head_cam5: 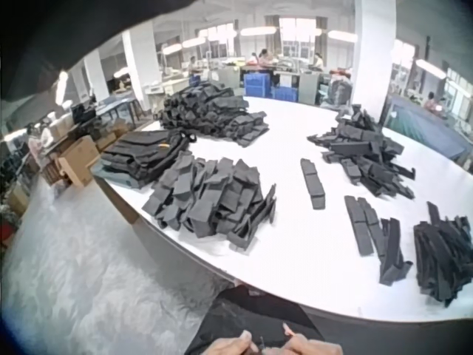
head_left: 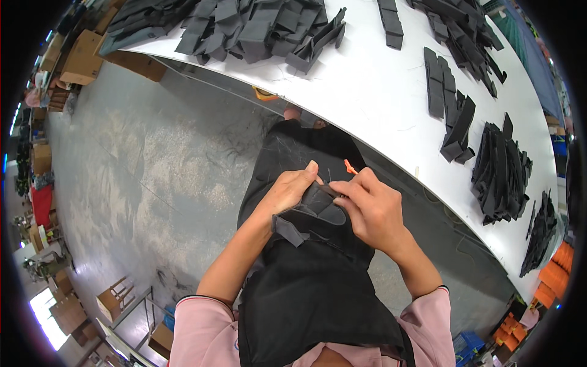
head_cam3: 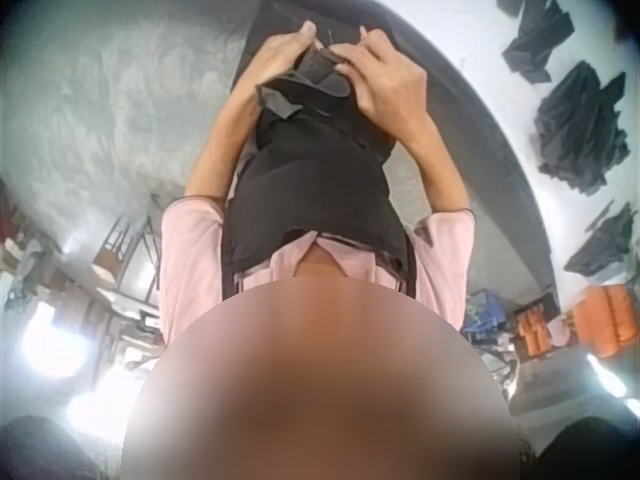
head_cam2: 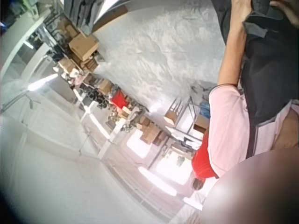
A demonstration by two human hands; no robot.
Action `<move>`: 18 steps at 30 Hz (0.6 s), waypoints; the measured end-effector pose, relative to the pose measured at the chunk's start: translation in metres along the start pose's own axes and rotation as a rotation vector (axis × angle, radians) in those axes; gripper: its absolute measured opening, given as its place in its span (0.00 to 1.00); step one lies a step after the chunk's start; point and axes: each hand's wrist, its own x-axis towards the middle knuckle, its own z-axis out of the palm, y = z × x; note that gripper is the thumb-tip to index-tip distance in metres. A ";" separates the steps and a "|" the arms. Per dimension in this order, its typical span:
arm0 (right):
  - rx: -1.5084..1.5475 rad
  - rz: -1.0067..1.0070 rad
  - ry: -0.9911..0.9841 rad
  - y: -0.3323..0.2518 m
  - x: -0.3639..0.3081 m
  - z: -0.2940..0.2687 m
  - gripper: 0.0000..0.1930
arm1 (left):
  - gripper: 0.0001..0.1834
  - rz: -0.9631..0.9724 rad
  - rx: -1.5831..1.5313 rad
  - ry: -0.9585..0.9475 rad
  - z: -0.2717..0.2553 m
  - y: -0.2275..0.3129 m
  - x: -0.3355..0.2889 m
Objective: Trim excess fabric or foam from manufactured pieces using a pair of snips.
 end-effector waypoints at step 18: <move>0.042 -0.052 -0.231 0.006 0.005 -0.018 0.14 | 0.26 0.058 0.178 -0.096 -0.012 0.000 -0.007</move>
